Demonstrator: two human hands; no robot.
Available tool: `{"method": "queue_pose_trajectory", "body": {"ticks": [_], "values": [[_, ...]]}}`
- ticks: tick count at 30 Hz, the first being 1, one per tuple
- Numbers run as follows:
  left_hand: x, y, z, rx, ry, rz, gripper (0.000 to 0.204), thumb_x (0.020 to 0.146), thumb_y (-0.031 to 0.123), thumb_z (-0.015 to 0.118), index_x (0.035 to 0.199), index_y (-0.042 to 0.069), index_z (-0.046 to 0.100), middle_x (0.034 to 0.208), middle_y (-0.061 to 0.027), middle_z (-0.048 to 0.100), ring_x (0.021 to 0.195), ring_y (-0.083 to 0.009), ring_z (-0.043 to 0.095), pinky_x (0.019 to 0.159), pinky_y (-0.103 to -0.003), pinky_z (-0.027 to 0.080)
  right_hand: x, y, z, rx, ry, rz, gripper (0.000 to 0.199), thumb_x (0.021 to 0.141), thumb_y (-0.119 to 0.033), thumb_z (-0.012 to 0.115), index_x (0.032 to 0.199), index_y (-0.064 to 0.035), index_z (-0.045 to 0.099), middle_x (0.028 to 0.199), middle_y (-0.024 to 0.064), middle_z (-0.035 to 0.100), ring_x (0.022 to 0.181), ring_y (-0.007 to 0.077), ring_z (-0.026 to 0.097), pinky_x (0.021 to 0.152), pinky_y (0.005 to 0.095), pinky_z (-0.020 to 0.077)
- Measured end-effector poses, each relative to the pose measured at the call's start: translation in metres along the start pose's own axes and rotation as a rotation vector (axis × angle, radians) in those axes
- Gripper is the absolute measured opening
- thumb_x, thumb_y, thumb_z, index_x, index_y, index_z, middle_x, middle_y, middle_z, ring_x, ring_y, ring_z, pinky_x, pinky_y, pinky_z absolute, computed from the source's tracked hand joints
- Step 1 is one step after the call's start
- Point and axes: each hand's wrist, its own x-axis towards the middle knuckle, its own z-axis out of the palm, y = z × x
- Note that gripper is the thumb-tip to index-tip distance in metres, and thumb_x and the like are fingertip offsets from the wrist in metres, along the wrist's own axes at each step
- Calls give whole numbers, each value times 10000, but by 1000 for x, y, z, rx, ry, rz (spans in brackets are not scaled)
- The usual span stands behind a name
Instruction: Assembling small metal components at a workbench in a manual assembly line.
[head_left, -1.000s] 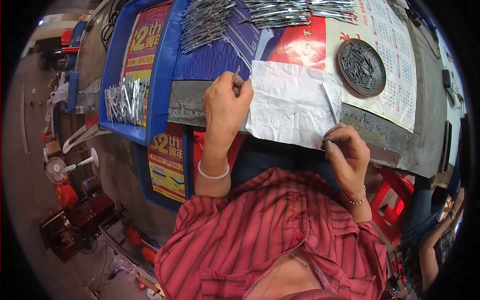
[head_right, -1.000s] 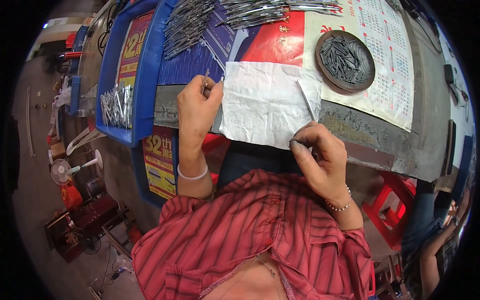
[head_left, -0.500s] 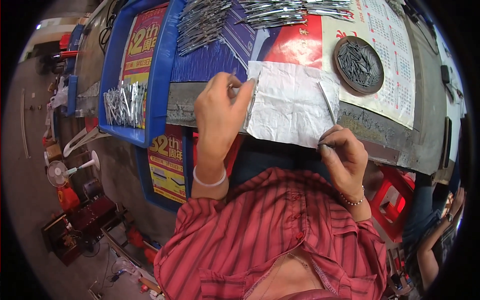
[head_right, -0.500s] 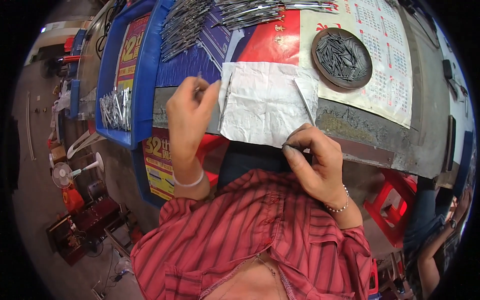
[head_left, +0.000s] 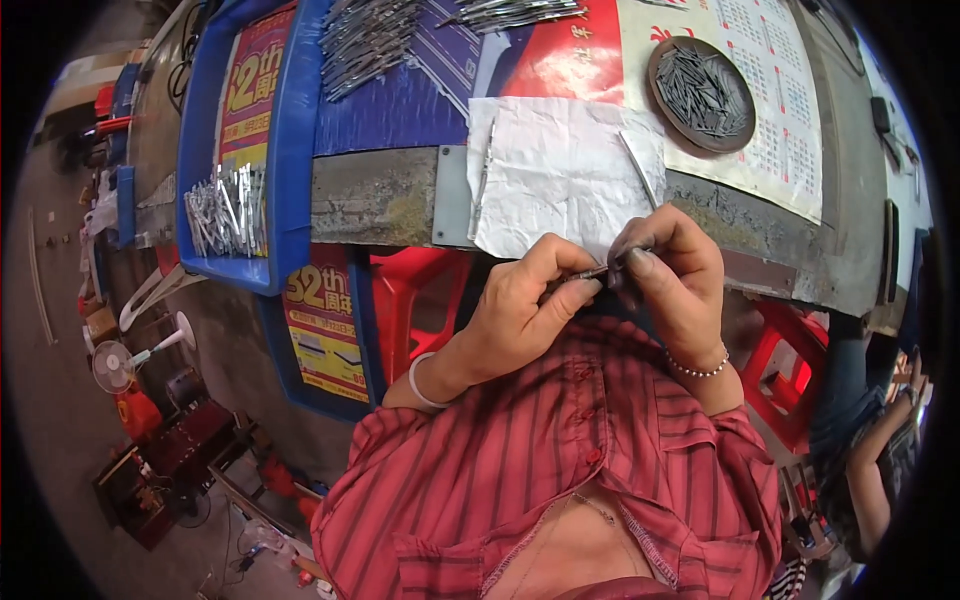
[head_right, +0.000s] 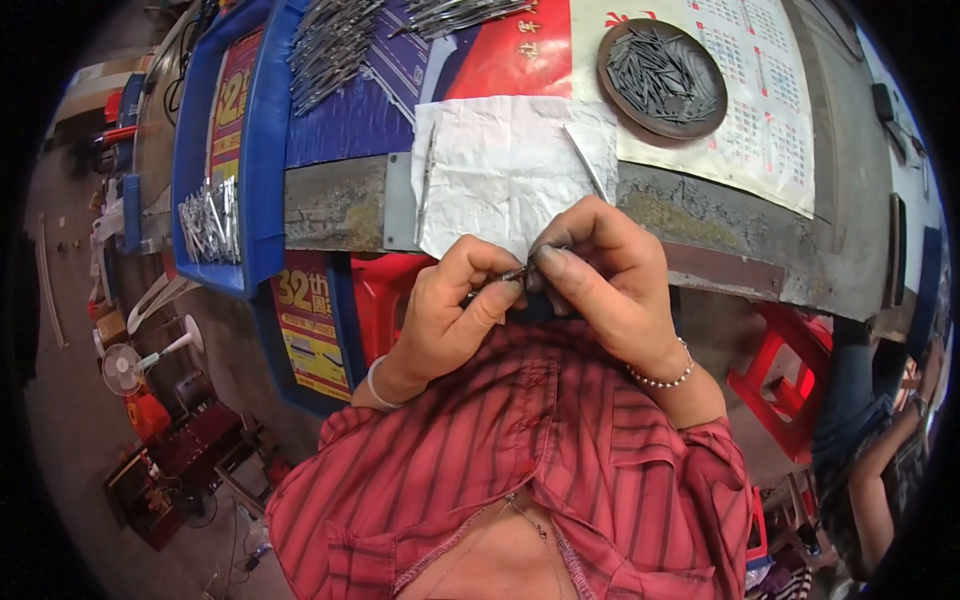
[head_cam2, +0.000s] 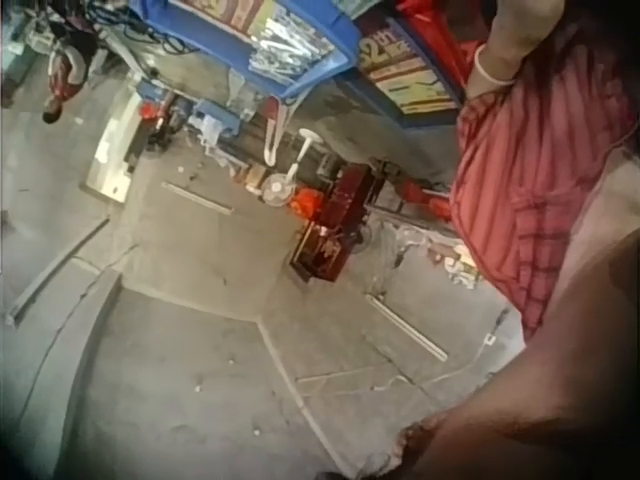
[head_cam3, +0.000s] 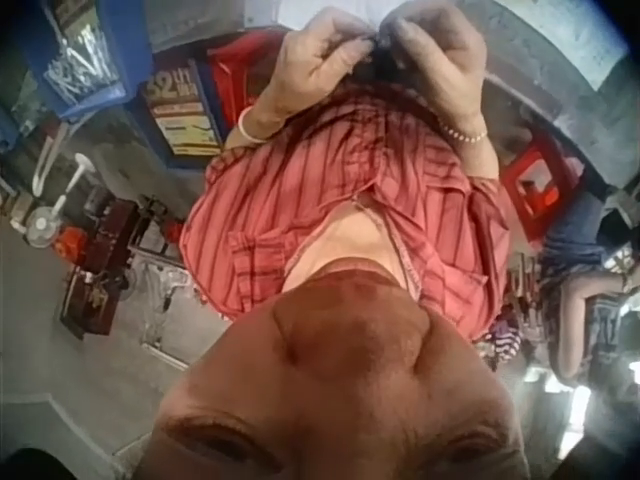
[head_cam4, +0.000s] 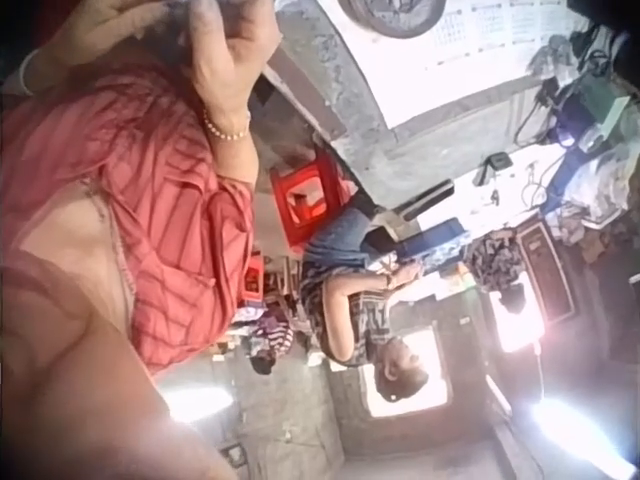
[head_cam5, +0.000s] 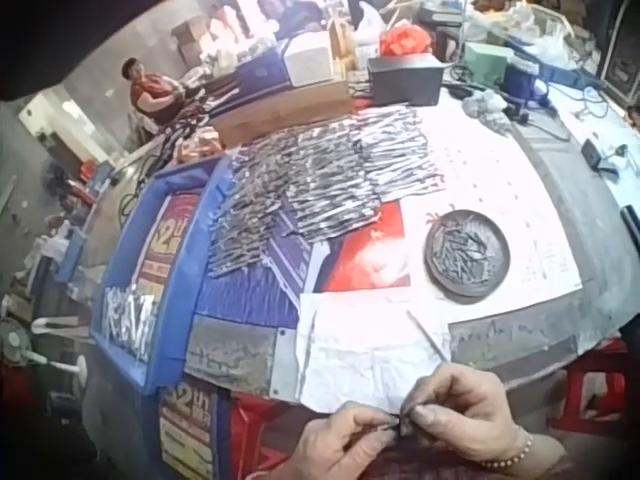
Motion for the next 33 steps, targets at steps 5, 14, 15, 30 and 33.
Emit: {"method": "queue_pose_trajectory", "body": {"ticks": [5,14,15,30,33], "values": [[2,-5,4,-93,-6,33,124,930,92,558,1001,-1,517,753,-46,643,621,-51,547,551,-189,441,-2,-1,-2,25,0,23,100,918,-95,564,914,-7,519,774,36,585,605,49,485,535,185,385],[1,-5,5,-106,-49,15,122,926,82,567,997,-5,519,778,-45,658,607,-37,541,539,-177,432,0,-4,-5,35,-28,68,129,916,-112,573,879,-7,507,746,29,568,583,46,483,518,187,380],[1,-6,5,-108,-53,7,120,926,79,567,997,-4,518,775,-44,659,598,-37,538,530,-176,429,1,-4,-6,30,-36,75,131,914,-111,574,873,-7,505,741,28,566,576,45,481,511,187,378],[2,1,13,190,92,177,120,875,80,635,954,4,586,694,-61,635,545,-113,611,495,-237,469,-13,-3,-3,-336,86,-16,92,897,-71,581,890,3,527,703,7,571,562,30,489,493,178,384],[5,7,12,255,104,200,127,857,74,655,940,6,587,696,-76,634,560,-139,625,500,-255,472,-16,-2,-3,-205,123,-41,90,919,-67,558,945,12,523,774,38,591,598,35,505,521,173,401]]}}
